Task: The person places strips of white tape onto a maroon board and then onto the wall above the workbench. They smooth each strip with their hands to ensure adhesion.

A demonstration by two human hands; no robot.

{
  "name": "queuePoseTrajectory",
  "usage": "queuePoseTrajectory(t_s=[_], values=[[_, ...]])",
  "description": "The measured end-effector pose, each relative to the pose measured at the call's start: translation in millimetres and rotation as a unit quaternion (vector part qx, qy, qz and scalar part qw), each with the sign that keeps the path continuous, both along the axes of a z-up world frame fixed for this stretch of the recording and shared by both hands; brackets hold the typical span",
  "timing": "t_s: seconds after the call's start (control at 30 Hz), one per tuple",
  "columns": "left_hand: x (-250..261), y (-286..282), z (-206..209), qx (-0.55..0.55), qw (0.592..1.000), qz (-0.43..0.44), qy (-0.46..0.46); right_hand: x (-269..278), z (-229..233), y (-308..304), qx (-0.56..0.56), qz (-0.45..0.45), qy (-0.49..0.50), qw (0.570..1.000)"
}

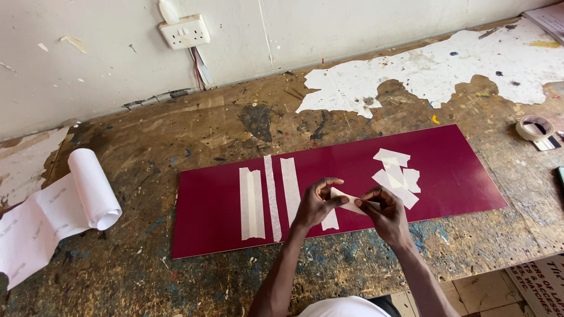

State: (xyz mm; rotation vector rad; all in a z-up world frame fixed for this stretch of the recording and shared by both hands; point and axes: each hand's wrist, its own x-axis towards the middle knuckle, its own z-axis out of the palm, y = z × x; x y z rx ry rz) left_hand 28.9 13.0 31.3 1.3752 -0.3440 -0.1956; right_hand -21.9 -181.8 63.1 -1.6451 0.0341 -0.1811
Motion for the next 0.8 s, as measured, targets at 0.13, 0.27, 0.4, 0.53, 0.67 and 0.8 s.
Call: queuePoseTrajectory(t_s=[0.13,0.27,0.4,0.53,0.67,0.8], values=[[0.0,4.3,11.1,0.016,1.0,-0.006,0.003,1.8,-6.5,1.1,0.039,-0.016,-0.021,0.999],[-6.5,9.4,23.6,0.076,0.995,-0.03,-0.056,3.6,-7.3,-6.1,0.037,-0.015,-0.033,0.999],[-2.0,12.5,13.6,0.142,0.982,-0.036,-0.117,8.4,-7.5,-22.6,-0.001,0.003,-0.034,0.999],[-2.5,7.0,23.2,0.164,0.973,-0.027,-0.162,2.8,7.0,-22.9,-0.016,-0.004,-0.027,0.999],[-1.6,3.5,12.6,0.095,0.988,-0.005,-0.119,-5.1,18.7,-15.9,-0.06,-0.017,-0.008,0.998],[-8.5,3.7,35.6,0.076,0.993,0.009,-0.094,-1.6,10.2,-21.7,-0.132,-0.082,-0.021,0.988]])
